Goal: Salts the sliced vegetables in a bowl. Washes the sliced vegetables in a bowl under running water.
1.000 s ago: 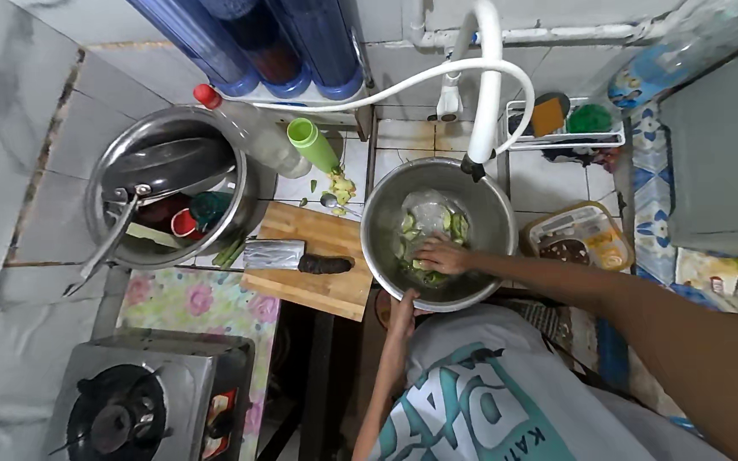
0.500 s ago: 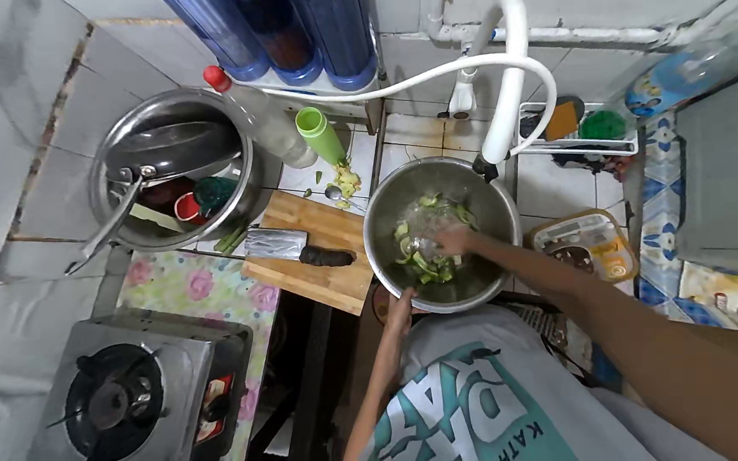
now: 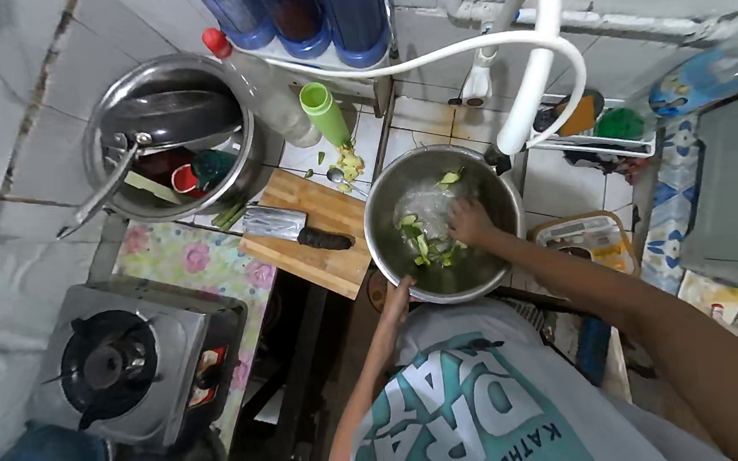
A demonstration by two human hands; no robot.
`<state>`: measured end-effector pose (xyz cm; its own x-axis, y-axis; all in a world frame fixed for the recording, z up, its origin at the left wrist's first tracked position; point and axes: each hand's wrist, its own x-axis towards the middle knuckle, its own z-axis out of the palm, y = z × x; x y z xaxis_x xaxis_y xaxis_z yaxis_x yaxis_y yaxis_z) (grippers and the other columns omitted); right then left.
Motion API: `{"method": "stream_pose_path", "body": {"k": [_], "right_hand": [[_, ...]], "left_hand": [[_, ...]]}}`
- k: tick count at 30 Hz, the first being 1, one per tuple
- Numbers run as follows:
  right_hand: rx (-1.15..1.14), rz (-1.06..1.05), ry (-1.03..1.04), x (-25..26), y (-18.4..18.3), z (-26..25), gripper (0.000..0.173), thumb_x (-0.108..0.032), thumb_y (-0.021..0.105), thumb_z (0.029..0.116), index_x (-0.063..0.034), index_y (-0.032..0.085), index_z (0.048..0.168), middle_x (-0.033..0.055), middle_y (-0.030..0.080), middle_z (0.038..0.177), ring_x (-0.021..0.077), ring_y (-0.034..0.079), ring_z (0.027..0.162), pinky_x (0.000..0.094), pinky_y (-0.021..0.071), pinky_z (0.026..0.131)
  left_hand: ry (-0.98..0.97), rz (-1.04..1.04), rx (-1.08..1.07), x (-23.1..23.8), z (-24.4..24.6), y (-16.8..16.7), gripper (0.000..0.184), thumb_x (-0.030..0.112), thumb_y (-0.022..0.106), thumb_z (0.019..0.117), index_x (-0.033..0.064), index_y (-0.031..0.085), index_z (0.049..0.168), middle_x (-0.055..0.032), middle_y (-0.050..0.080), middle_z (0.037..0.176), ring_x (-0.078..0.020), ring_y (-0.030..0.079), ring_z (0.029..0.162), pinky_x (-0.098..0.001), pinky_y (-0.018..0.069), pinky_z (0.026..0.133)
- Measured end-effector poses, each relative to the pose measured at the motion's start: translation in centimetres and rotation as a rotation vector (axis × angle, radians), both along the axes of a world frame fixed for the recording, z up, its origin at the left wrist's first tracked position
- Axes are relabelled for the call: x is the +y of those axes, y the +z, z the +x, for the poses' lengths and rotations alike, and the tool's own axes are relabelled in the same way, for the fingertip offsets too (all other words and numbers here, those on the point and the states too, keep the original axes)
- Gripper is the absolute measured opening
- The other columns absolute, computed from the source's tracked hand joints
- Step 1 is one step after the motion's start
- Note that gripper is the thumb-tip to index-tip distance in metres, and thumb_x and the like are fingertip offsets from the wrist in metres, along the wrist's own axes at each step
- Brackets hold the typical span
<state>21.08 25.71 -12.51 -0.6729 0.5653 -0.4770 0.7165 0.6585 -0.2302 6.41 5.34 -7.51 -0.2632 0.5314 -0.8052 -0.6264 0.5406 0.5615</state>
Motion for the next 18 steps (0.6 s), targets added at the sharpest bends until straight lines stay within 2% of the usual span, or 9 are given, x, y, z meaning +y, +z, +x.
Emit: {"method": "stream_pose_path", "body": {"k": [3, 5, 8, 10, 12, 14, 15, 16, 18], "right_hand": [[-0.229, -0.201, -0.009, -2.4, 1.7, 0.1, 0.077, -0.06, 0.05, 0.1017, 0.005, 0.052, 0.143, 0.0318, 0.051, 0.145, 0.0489, 0.044, 0.139, 0.0659, 0.0312, 0.114], [-0.265, -0.364, 0.0, -4.0, 2.3, -1.1, 0.081, -0.063, 0.041, 0.1038, 0.0059, 0.046, 0.146, 0.0346, 0.055, 0.139, 0.0515, 0.051, 0.133, 0.0683, 0.0363, 0.11], [0.001, -0.433, -0.073, -5.0, 2.6, -1.7, 0.062, -0.048, 0.048, 0.107, 0.0036, 0.053, 0.142, 0.0299, 0.057, 0.138, 0.0459, 0.055, 0.13, 0.0622, 0.0406, 0.11], [0.154, -0.312, -0.076, -5.4, 3.6, -0.9, 0.052, -0.039, 0.052, 0.1067, 0.0007, 0.058, 0.139, 0.0257, 0.061, 0.136, 0.0428, 0.058, 0.128, 0.0588, 0.044, 0.108], [0.289, -0.232, -0.002, -6.3, 4.5, 0.9, 0.043, -0.034, 0.054, 0.1054, 0.0019, 0.066, 0.127, 0.0246, 0.065, 0.128, 0.0424, 0.06, 0.125, 0.0584, 0.0455, 0.106], [0.309, -0.425, 0.047, -7.5, 5.0, 2.2, 0.039, -0.026, 0.048, 0.1086, 0.0026, 0.065, 0.128, 0.0253, 0.065, 0.129, 0.0416, 0.06, 0.126, 0.0571, 0.0445, 0.109], [0.309, -0.572, 0.07, -8.1, 4.6, 2.3, 0.042, -0.024, 0.042, 0.1105, 0.0035, 0.06, 0.137, 0.0261, 0.061, 0.138, 0.0406, 0.056, 0.132, 0.0553, 0.0402, 0.113], [0.309, -0.692, 0.094, -8.5, 3.8, 2.0, 0.046, -0.023, 0.037, 0.1114, 0.0037, 0.051, 0.146, 0.0256, 0.049, 0.152, 0.0389, 0.045, 0.144, 0.0526, 0.0312, 0.121], [0.279, -0.777, 0.109, -8.2, 1.9, 0.4, 0.055, -0.031, 0.033, 0.1124, -0.0034, 0.033, 0.16, 0.0163, 0.023, 0.17, 0.0336, 0.023, 0.157, 0.054, 0.0137, 0.127]], "left_hand": [[-0.007, 0.01, -0.005, 0.1, 0.2, 0.2, 0.044, -0.003, 0.045, 0.1007, -0.0033, 0.032, 0.143, -0.0146, 0.062, 0.098, -0.0166, 0.068, 0.071, -0.0309, 0.0598, 0.061], [-0.006, 0.003, -0.009, 0.2, 0.3, 0.2, 0.044, -0.003, 0.045, 0.1007, -0.0034, 0.032, 0.143, -0.0149, 0.062, 0.099, -0.0169, 0.067, 0.071, -0.0312, 0.0596, 0.06], [-0.002, -0.008, -0.008, 0.2, 0.3, 0.0, 0.042, -0.003, 0.046, 0.1006, -0.004, 0.034, 0.141, -0.0146, 0.062, 0.096, -0.0171, 0.067, 0.069, -0.0309, 0.0592, 0.059], [-0.002, -0.006, -0.014, 0.1, 0.4, 0.1, 0.041, -0.003, 0.046, 0.1005, -0.0038, 0.034, 0.14, -0.0142, 0.062, 0.095, -0.0172, 0.067, 0.068, -0.0307, 0.0595, 0.058], [0.0, 0.002, -0.018, 0.1, 0.3, 0.1, 0.041, -0.004, 0.045, 0.1002, -0.0036, 0.034, 0.14, -0.0147, 0.063, 0.096, -0.0178, 0.068, 0.069, -0.0314, 0.06, 0.058], [0.002, 0.012, -0.018, 0.2, 0.4, 0.2, 0.043, -0.005, 0.045, 0.0994, -0.0032, 0.033, 0.141, -0.0143, 0.063, 0.095, -0.0173, 0.068, 0.067, -0.0308, 0.0599, 0.057], [0.004, 0.014, -0.018, 0.2, 0.4, 0.1, 0.043, -0.005, 0.045, 0.099, -0.0032, 0.033, 0.14, -0.014, 0.063, 0.094, -0.017, 0.068, 0.066, -0.0304, 0.0597, 0.056], [0.001, 0.017, -0.015, 0.2, 0.5, 0.0, 0.043, -0.005, 0.045, 0.099, -0.0034, 0.034, 0.14, -0.0135, 0.064, 0.093, -0.0165, 0.068, 0.066, -0.0299, 0.059, 0.056], [-0.007, 0.032, -0.017, 0.0, 0.4, -0.4, 0.042, -0.005, 0.045, 0.0987, -0.003, 0.035, 0.139, -0.0126, 0.064, 0.092, -0.0164, 0.068, 0.067, -0.0298, 0.0589, 0.056]]}}
